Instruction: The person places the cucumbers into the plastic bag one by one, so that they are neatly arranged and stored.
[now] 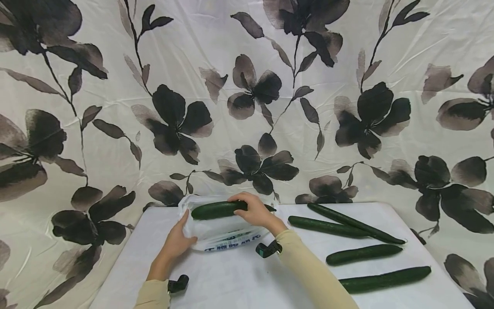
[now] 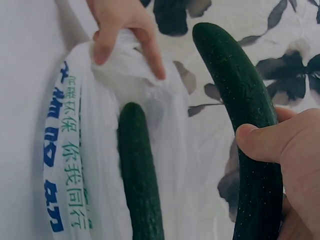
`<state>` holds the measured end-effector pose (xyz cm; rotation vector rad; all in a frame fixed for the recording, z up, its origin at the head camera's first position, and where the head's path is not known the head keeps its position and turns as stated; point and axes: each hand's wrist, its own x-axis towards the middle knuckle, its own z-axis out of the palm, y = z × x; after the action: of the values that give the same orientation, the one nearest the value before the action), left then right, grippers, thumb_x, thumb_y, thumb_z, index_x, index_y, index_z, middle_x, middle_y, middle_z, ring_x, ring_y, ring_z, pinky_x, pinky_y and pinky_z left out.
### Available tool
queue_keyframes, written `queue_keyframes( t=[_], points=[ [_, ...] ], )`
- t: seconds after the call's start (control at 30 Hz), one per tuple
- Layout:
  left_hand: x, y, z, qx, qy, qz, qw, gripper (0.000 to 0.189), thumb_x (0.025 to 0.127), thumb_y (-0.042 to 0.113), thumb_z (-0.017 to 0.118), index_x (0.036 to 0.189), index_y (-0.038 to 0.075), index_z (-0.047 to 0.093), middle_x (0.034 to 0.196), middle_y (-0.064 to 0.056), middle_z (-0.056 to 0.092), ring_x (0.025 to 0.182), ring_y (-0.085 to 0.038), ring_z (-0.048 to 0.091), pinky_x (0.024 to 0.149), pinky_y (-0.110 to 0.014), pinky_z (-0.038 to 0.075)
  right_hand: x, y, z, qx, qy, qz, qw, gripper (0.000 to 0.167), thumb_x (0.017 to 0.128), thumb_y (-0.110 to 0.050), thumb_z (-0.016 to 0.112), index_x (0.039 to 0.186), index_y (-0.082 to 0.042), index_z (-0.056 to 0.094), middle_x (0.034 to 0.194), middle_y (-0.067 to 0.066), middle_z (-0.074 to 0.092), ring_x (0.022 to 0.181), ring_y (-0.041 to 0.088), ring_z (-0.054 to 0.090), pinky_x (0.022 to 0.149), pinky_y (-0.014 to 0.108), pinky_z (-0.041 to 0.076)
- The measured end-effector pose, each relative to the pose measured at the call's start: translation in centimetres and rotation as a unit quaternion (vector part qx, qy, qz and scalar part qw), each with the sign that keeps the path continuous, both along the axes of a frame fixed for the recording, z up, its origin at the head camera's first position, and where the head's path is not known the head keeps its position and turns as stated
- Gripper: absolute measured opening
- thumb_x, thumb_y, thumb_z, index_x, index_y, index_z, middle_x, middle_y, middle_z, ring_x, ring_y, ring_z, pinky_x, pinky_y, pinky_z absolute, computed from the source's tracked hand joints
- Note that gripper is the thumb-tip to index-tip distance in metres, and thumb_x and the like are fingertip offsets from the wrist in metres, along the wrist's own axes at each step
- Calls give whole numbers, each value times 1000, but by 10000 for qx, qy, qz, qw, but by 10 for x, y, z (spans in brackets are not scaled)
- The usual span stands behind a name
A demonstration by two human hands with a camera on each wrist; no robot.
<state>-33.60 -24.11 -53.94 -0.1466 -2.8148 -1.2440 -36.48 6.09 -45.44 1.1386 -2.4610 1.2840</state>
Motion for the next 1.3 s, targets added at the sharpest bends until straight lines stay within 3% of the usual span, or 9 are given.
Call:
queue_keyframes(
  t=[0.23, 0.4, 0.57, 0.8, 0.97, 1.3],
  points=[
    [1, 2, 2, 5, 94, 16, 10000, 89, 85, 9, 69, 155, 1, 13, 154, -27, 23, 140, -47, 21, 111, -58, 20, -8, -14, -6, -54, -1, -22, 10000, 37, 88, -1, 70, 123, -10, 65, 122, 0, 61, 117, 16, 55, 100, 32, 43],
    [2, 6, 2, -107, 197, 214, 9995, 79, 91, 15, 65, 153, -2, 19, 152, -28, 27, 139, -46, 24, 111, -57, 22, -14, -23, -13, -108, 282, -166, 9994, 37, 85, -1, 73, 120, -11, 67, 118, 0, 64, 113, 17, 56, 100, 34, 43],
    [1, 6, -1, -237, 350, 554, 9976, 75, 87, 12, 67, 149, -6, 29, 146, -30, 37, 134, -48, 33, 107, -58, 29, -18, -30, -21, -68, 540, -347, 9979, 37, 83, -3, 75, 118, -12, 69, 116, -1, 66, 109, 18, 56, 98, 38, 40],
    [6, 5, -1, -226, 338, 689, 9968, 71, 86, 11, 67, 145, -10, 33, 143, -33, 39, 131, -50, 36, 104, -60, 32, -19, -39, -28, -90, 383, -449, 9982, 37, 83, -2, 75, 118, -13, 69, 118, -2, 66, 110, 21, 53, 97, 52, 32],
    [9, 5, 0, -481, 682, 1024, 9912, 67, 85, 17, 70, 141, -7, 43, 136, -30, 49, 122, -49, 47, 96, -61, 40, -20, -43, -31, -123, 356, -437, 9983, 37, 83, 0, 74, 117, -11, 69, 118, 1, 66, 109, 24, 54, 95, 54, 32],
    [2, 8, -2, 127, 1009, 1095, 9888, 72, 78, 4, 76, 140, -11, 42, 136, -31, 48, 127, -47, 43, 103, -56, 36, -28, -48, -39, 46, 129, -610, 9980, 36, 84, -3, 75, 117, -16, 70, 118, -4, 65, 110, 21, 54, 98, 53, 32]
  ],
)
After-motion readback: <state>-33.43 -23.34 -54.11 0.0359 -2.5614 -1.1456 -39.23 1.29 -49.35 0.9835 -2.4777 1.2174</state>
